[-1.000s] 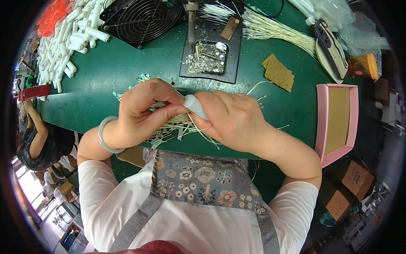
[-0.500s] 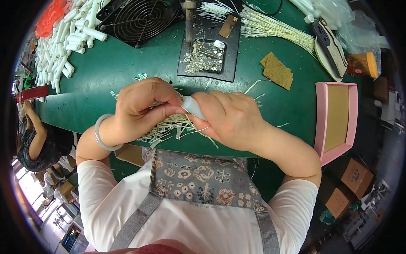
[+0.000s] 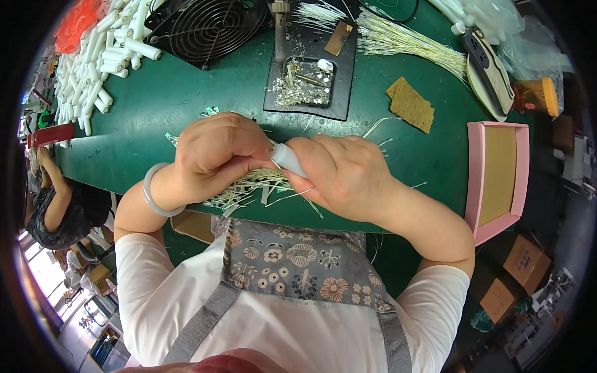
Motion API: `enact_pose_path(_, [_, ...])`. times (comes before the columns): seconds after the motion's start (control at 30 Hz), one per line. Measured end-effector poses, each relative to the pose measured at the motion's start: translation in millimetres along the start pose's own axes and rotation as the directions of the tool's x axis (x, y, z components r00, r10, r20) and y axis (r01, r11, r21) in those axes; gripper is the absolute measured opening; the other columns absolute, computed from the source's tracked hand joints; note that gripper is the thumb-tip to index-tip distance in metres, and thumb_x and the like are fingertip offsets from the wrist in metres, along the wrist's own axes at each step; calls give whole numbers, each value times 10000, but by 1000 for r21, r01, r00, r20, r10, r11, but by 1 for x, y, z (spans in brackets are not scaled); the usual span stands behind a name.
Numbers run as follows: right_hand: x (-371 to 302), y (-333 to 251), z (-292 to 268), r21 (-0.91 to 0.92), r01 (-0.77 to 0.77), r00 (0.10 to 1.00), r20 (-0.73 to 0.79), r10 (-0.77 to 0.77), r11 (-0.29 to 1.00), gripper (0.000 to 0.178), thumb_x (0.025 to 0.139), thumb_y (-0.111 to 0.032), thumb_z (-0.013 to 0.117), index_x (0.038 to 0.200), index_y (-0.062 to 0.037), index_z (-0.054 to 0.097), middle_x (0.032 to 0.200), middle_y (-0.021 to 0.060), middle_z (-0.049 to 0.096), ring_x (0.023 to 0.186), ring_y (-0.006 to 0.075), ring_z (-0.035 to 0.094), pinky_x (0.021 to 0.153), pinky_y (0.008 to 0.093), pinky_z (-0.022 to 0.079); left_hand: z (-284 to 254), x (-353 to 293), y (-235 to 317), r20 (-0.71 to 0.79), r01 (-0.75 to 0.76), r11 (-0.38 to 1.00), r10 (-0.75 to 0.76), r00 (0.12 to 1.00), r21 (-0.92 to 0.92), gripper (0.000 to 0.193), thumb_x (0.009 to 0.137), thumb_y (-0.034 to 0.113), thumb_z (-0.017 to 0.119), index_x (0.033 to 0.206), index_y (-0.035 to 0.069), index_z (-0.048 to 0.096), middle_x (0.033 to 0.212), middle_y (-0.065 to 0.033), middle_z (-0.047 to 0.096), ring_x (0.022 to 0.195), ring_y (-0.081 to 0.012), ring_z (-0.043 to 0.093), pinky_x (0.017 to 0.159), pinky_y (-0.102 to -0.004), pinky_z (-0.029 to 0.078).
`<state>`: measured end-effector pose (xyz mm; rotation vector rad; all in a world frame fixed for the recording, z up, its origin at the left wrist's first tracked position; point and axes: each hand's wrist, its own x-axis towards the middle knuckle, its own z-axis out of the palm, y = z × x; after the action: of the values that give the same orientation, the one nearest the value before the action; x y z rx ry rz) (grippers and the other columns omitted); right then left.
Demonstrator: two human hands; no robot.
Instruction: The person assembles electronic components by threading wires into plastic tubes and soldering the connections to the tubes using a soldering iron and solder wire.
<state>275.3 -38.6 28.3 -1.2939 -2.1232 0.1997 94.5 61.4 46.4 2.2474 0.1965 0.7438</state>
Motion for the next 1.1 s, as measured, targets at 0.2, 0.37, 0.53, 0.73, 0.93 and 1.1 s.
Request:
enact_pose_path(0.2, [0,-3,-2,30,-20,1000,3,20,999,328,654,-158,709,892,-17,532,696,71,576,557,205,582,473,286,458,5,-1,-4,-98,-24,997,17,995,-75,134,654,44,682,750,38,588,720,-75,588,663,-241,588,563,-321,466])
enact_pose_path(0.37, [4,-1,-12,114,-41,997,68,34,993,370,672,-126,687,983,9,540,725,98,591,583,232,595,499,299,463,0,-3,-4,-42,8,995,-12,999,-100,193,636,4,706,771,24,570,739,-88,610,674,-220,599,594,-292,482])
enact_pose_path(0.53, [3,1,-19,293,-90,984,177,39,952,507,724,-153,635,1166,14,451,723,100,571,591,239,581,494,317,467,0,0,-3,-44,72,983,-80,996,-167,154,647,22,695,755,36,587,731,-76,599,671,-220,589,584,-298,468])
enact_pose_path(0.73, [2,2,-18,349,-105,978,208,33,931,439,745,-164,624,1123,20,498,754,102,586,624,236,602,545,302,469,-4,-1,-5,-34,-1,993,-3,999,-121,186,638,1,707,770,28,579,744,-85,606,683,-210,597,593,-289,482])
enact_pose_path(0.93, [6,4,-18,396,-133,989,110,97,909,412,704,-133,670,1076,-20,533,821,103,609,672,248,610,554,319,487,-1,-4,-2,-99,61,979,-82,992,-197,165,661,4,698,779,22,584,751,-87,610,679,-207,592,588,-278,474])
enact_pose_path(1.1, [-3,4,-9,315,-243,968,20,250,917,419,686,-135,701,1049,-31,522,850,107,618,618,227,621,514,287,492,-3,-3,7,19,287,908,-296,955,-306,125,723,-6,660,821,-3,583,813,-85,598,703,-142,574,600,-240,460])
